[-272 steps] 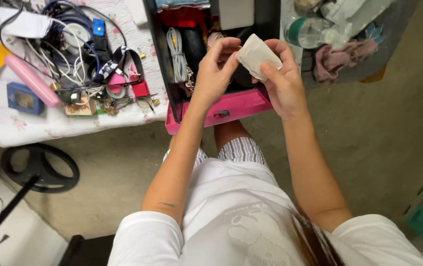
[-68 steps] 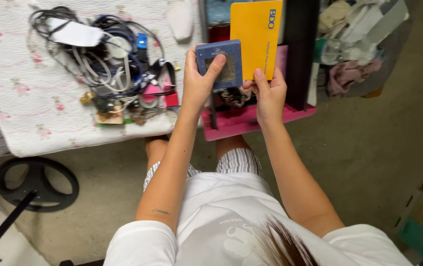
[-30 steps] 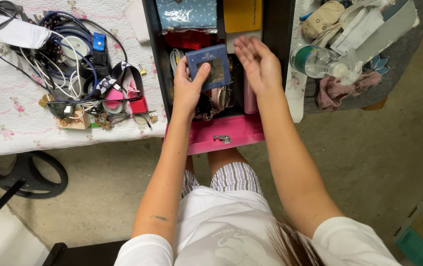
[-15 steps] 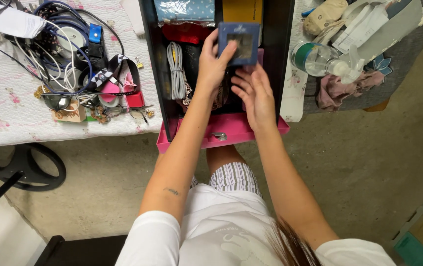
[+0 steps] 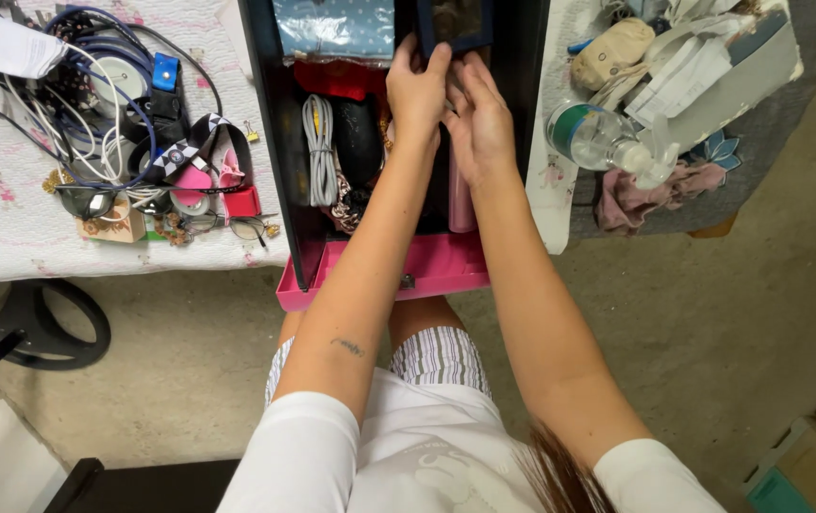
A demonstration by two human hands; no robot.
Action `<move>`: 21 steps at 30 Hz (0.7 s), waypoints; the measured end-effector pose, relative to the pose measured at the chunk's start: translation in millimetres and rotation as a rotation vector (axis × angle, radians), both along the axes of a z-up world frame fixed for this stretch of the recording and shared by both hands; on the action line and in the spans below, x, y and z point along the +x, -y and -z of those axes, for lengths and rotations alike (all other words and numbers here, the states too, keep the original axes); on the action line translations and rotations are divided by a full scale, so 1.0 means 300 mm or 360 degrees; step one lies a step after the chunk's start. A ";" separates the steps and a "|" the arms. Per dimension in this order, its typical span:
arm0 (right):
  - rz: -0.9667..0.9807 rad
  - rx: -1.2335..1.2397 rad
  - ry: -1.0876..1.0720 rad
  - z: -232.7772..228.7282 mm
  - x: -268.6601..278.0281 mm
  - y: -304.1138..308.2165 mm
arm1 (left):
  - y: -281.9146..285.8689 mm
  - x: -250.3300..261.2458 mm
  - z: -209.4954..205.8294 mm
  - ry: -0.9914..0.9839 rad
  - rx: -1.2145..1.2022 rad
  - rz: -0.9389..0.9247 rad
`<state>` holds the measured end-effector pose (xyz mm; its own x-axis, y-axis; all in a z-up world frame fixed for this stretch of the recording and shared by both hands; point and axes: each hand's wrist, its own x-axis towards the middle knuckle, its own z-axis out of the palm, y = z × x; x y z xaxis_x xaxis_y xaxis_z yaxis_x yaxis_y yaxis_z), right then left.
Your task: Cleaning a black storage bin and then filling it with various personal items including wallets, cases, and electronics.
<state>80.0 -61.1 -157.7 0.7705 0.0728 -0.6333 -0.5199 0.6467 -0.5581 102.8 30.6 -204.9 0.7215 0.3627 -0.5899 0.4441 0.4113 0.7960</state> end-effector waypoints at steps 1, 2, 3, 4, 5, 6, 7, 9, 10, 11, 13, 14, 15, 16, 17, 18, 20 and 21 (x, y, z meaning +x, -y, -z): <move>-0.0014 0.0018 -0.0039 0.014 0.014 0.002 | 0.004 0.001 -0.035 -0.0033 -0.0028 -0.0043; -0.0033 0.0041 -0.0082 0.028 0.023 -0.001 | 0.002 -0.004 -0.071 -0.0069 -0.0051 -0.0090; -0.0041 0.0043 -0.0081 0.031 0.035 0.003 | 0.014 -0.010 -0.041 -0.0068 -0.0048 -0.0098; -0.0036 0.0061 -0.0066 0.035 0.048 0.002 | 0.021 -0.015 -0.011 0.0077 -0.0072 -0.0109; -0.0032 0.0079 -0.0051 0.040 0.061 -0.001 | 0.026 -0.020 0.020 0.0222 -0.0094 -0.0119; -0.0044 0.0078 -0.0050 0.022 0.079 0.000 | 0.024 -0.016 0.004 0.0223 -0.0094 -0.0131; -0.0083 0.0065 -0.0018 0.005 0.097 0.000 | 0.021 -0.012 -0.011 0.0290 -0.0063 -0.0119; -0.0135 0.0052 0.0006 -0.011 0.106 -0.001 | 0.015 -0.017 -0.038 0.0350 -0.0032 -0.0120; -0.0158 0.0027 -0.0001 -0.010 0.099 -0.001 | 0.012 -0.023 -0.051 0.0321 0.0028 -0.0059; -0.0180 0.0002 -0.0008 -0.011 0.093 -0.002 | 0.009 -0.030 -0.066 0.0291 0.0087 0.0002; -0.0168 -0.0026 -0.0028 -0.018 0.037 -0.004 | 0.002 -0.067 -0.109 0.0193 0.0086 0.0027; -0.0147 -0.0053 -0.0053 -0.023 0.006 -0.007 | -0.003 -0.090 -0.133 0.0091 0.0082 0.0062; -0.0166 -0.0056 -0.0051 -0.079 -0.027 -0.020 | -0.017 -0.133 -0.169 0.0091 0.0081 0.0043; -0.0132 -0.0097 -0.0063 -0.132 -0.056 -0.039 | -0.038 -0.174 -0.203 0.0151 0.0079 0.0068; -0.0098 -0.0138 -0.0074 -0.186 -0.088 -0.061 | -0.061 -0.217 -0.239 0.0211 0.0077 0.0093; -0.0133 -0.0125 -0.0076 -0.235 -0.110 -0.087 | -0.093 -0.238 -0.309 0.0206 0.0093 0.0060; -0.0128 -0.0200 0.0073 -0.335 -0.156 -0.143 | -0.159 -0.284 -0.452 0.0144 -0.0039 0.0046; -0.0164 -0.0185 0.0075 -0.364 -0.160 -0.178 | -0.205 -0.297 -0.502 0.0143 -0.0023 0.0010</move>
<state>31.9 -7.8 -48.6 0.7918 0.0810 -0.6054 -0.5515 0.5209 -0.6515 13.6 92.1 -54.3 0.7740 0.3497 -0.5279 0.3738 0.4205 0.8267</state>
